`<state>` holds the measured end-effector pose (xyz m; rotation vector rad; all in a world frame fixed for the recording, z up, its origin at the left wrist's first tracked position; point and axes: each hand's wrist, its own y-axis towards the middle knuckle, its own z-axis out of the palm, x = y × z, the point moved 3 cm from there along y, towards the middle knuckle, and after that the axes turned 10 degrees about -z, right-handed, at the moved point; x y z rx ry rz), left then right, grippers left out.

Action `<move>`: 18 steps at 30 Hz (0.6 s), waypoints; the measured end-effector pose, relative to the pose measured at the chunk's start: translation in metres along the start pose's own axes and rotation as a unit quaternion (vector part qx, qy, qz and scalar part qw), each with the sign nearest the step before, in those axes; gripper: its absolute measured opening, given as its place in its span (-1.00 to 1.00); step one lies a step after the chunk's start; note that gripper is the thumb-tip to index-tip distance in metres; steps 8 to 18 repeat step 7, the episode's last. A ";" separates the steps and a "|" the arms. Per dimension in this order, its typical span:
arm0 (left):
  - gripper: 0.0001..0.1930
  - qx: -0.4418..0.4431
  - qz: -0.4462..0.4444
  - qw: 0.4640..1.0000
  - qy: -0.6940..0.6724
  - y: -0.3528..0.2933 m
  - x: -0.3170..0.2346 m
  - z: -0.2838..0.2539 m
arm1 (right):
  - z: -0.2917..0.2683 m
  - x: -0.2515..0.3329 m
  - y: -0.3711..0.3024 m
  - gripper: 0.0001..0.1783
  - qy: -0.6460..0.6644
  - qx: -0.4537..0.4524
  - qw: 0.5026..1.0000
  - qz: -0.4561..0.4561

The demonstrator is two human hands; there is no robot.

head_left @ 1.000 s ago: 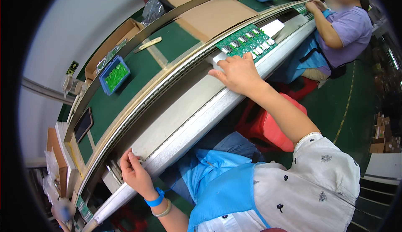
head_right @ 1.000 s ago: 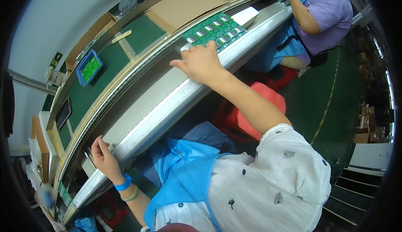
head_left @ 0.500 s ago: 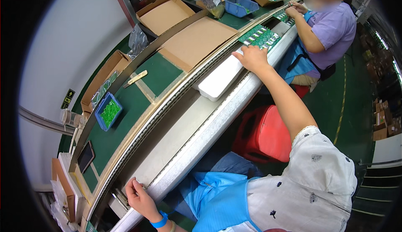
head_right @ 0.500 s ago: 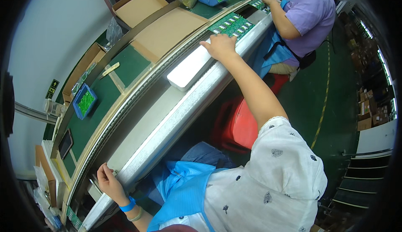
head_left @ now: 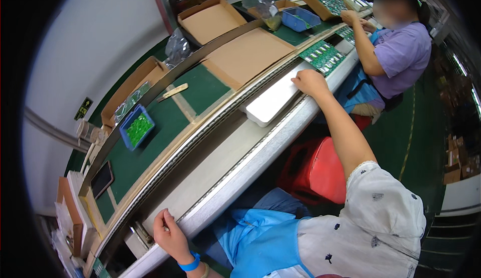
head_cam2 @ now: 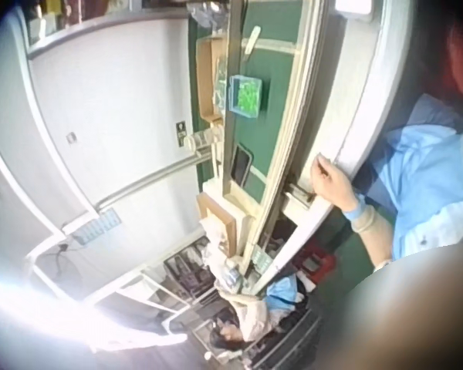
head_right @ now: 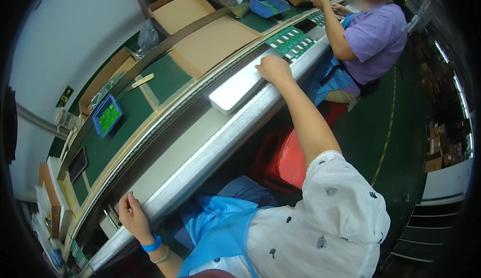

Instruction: Assembling components onto printed circuit boards at an industrial workstation.

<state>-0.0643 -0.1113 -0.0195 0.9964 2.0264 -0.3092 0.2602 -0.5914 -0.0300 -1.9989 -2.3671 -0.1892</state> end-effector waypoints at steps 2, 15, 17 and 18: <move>-0.82 -0.005 0.009 1.000 -0.006 -0.002 -0.004 0.002 | 0.000 -0.007 -0.003 -0.61 -0.001 -0.034 0.999 0.009; -0.84 -0.003 0.022 0.999 -0.036 -0.004 0.010 -0.004 | 0.002 -0.007 -0.001 -0.61 -0.002 -0.043 0.999 0.007; -0.84 -0.003 0.022 0.999 -0.036 -0.004 0.010 -0.004 | 0.002 -0.007 -0.001 -0.61 -0.002 -0.043 0.999 0.007; -0.84 -0.003 0.022 0.999 -0.036 -0.004 0.010 -0.004 | 0.002 -0.007 -0.001 -0.61 -0.002 -0.043 0.999 0.007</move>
